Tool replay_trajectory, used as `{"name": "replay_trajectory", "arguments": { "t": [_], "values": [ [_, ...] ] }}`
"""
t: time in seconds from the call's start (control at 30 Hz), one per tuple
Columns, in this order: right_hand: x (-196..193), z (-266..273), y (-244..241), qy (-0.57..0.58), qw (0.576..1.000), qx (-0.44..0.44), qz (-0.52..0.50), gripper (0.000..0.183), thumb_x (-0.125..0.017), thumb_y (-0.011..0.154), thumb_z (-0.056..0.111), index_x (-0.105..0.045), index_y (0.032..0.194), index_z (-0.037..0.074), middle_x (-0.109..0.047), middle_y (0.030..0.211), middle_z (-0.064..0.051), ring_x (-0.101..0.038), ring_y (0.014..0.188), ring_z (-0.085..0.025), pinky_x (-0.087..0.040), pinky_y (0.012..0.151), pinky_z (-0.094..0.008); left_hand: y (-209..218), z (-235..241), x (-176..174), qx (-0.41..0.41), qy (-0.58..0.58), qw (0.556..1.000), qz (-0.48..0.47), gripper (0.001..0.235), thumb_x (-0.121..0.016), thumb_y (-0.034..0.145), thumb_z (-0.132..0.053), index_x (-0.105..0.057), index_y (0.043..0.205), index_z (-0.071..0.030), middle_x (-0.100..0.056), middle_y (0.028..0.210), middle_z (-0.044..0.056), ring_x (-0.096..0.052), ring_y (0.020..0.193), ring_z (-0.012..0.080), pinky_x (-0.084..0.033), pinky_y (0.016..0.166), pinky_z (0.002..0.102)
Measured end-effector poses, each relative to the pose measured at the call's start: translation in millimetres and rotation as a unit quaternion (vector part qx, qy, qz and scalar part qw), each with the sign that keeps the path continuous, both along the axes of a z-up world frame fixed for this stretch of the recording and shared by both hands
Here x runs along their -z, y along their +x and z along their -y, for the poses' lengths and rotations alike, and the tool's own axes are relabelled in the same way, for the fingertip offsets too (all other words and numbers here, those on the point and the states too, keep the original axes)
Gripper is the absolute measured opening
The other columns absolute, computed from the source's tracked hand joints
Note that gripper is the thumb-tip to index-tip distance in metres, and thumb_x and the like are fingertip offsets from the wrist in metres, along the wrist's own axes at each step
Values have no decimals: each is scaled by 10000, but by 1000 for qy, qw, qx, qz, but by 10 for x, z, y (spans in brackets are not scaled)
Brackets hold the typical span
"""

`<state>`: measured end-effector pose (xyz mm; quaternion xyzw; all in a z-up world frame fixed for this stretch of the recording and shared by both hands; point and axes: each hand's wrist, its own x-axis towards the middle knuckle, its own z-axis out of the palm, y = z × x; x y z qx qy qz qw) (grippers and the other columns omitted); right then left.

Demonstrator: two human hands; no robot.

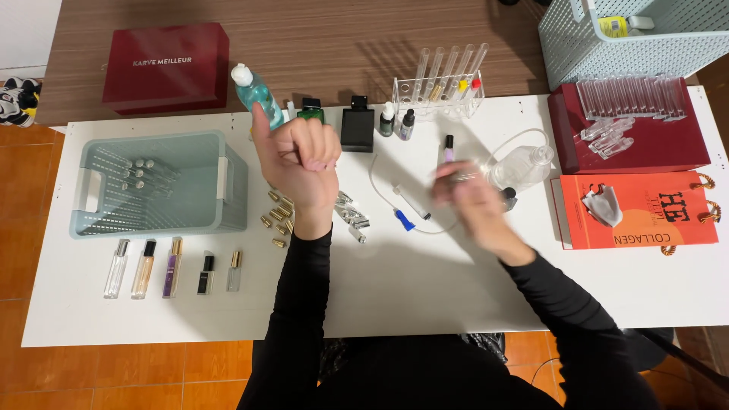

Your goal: Assembling and cleaning perfume bottle components using a syringe and a cloth.

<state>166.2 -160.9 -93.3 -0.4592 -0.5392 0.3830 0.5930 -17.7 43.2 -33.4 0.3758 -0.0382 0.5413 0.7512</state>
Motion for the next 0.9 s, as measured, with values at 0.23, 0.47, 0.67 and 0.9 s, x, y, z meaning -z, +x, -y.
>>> {"name": "replay_trajectory", "arguments": {
  "t": [0.23, 0.47, 0.67, 0.9],
  "values": [
    [-51, 85, 15, 56, 997, 52, 10, 344, -498, 1126, 339, -510, 1221, 10, -559, 1153, -100, -611, 1006, -205, -536, 911, -392, 52, 24, 16, 34, -22, 999, 18, 669, -183, 1123, -511, -274, 587, -121, -262, 526, 12, -213, 445, 141, -215, 482, 293],
    [-335, -24, 19, 131, 989, 8, -73, 289, -494, 1175, 354, -508, 1208, 68, -560, 1026, -103, -568, 918, -175, -478, 819, -317, 163, 43, 100, 4, 28, 1000, 0, 642, -195, 1126, -475, -257, 598, -113, -265, 548, 16, -223, 483, 148, -216, 508, 292],
    [-757, -153, 29, 76, 981, 72, -161, 452, -472, 1113, 477, -476, 1334, 83, -398, 738, -8, -343, 641, -105, -296, 610, -275, 288, 7, 166, -23, 110, 990, -80, 641, -199, 1137, -438, -263, 594, -104, -278, 553, 29, -232, 540, 171, -228, 564, 323],
    [-874, -54, 105, 53, 968, 154, -192, 365, -448, 1036, 397, -463, 1282, 128, -267, 583, 23, -192, 502, -69, -163, 504, -273, 478, 31, 1, -14, 107, 990, -94, 627, -202, 1121, -459, -269, 605, -109, -276, 560, 27, -211, 545, 152, -208, 544, 312]
  ]
}}
